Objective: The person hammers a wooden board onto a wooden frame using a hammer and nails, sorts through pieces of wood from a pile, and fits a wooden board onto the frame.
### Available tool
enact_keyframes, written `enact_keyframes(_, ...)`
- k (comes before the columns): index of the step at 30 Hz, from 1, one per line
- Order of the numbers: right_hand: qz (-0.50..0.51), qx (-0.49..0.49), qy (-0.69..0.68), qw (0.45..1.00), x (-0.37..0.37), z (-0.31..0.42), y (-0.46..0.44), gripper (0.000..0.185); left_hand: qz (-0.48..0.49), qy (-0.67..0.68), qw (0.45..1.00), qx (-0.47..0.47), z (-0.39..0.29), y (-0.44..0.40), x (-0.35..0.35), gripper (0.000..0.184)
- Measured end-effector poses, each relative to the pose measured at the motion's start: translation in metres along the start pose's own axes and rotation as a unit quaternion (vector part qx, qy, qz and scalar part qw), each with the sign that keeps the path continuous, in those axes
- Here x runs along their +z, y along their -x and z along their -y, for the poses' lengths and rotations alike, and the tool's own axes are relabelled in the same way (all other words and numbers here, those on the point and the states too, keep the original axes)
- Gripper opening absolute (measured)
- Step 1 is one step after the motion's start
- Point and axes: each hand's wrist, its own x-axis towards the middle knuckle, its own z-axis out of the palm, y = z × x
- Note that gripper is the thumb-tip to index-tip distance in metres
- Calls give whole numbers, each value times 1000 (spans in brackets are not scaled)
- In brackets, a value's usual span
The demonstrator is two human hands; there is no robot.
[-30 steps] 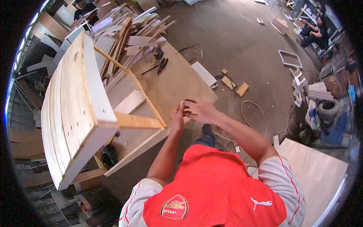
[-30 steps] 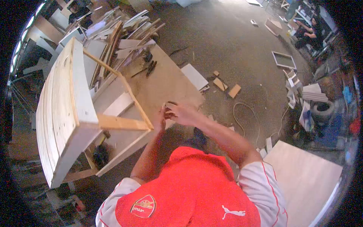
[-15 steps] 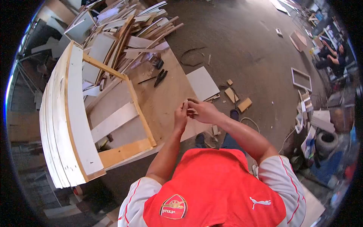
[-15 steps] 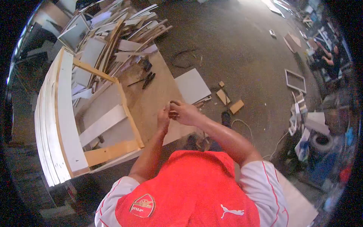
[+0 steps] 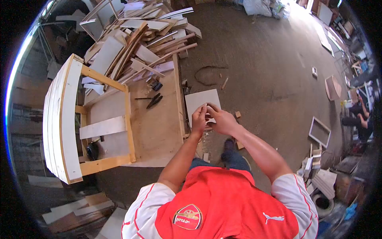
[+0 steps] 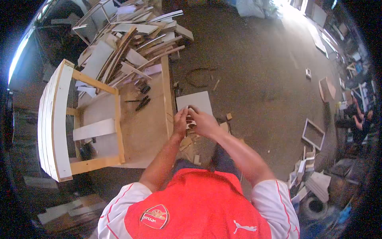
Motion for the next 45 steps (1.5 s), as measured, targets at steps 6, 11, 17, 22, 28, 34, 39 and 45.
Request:
enact_keyframes(6, 26, -46, 50, 997, -58, -36, -40, 60, -52, 32, 997, 47, -33, -29, 57, 38)
enact_keyframes(11, 47, -99, 65, 992, -78, -50, -93, 61, -92, 29, 992, 77, -37, -84, 44, 37)
enact_keyframes(17, 99, -123, 61, 985, -104, -82, -160, 66, -147, 37, 986, 63, -58, -140, 62, 40)
enact_keyframes(22, 137, -155, 103, 973, -143, -127, -253, 66, -164, 51, 981, 91, -69, -241, 69, 38)
enact_keyframes(28, 177, -197, 114, 958, -183, -182, -402, 64, -230, 147, 958, 92, -101, -376, 84, 30)
enact_keyframes(34, 220, -227, 103, 943, -207, -193, -494, 66, -276, 179, 944, 39, -163, -442, 83, 40)
enact_keyframes(39, 213, -291, 85, 929, -211, -180, -550, 68, -308, 196, 930, 42, -206, -468, 45, 48)
enact_keyframes(45, 257, -357, 89, 894, -213, -147, -617, 68, -355, 288, 888, 54, -216, -488, 10, 50)
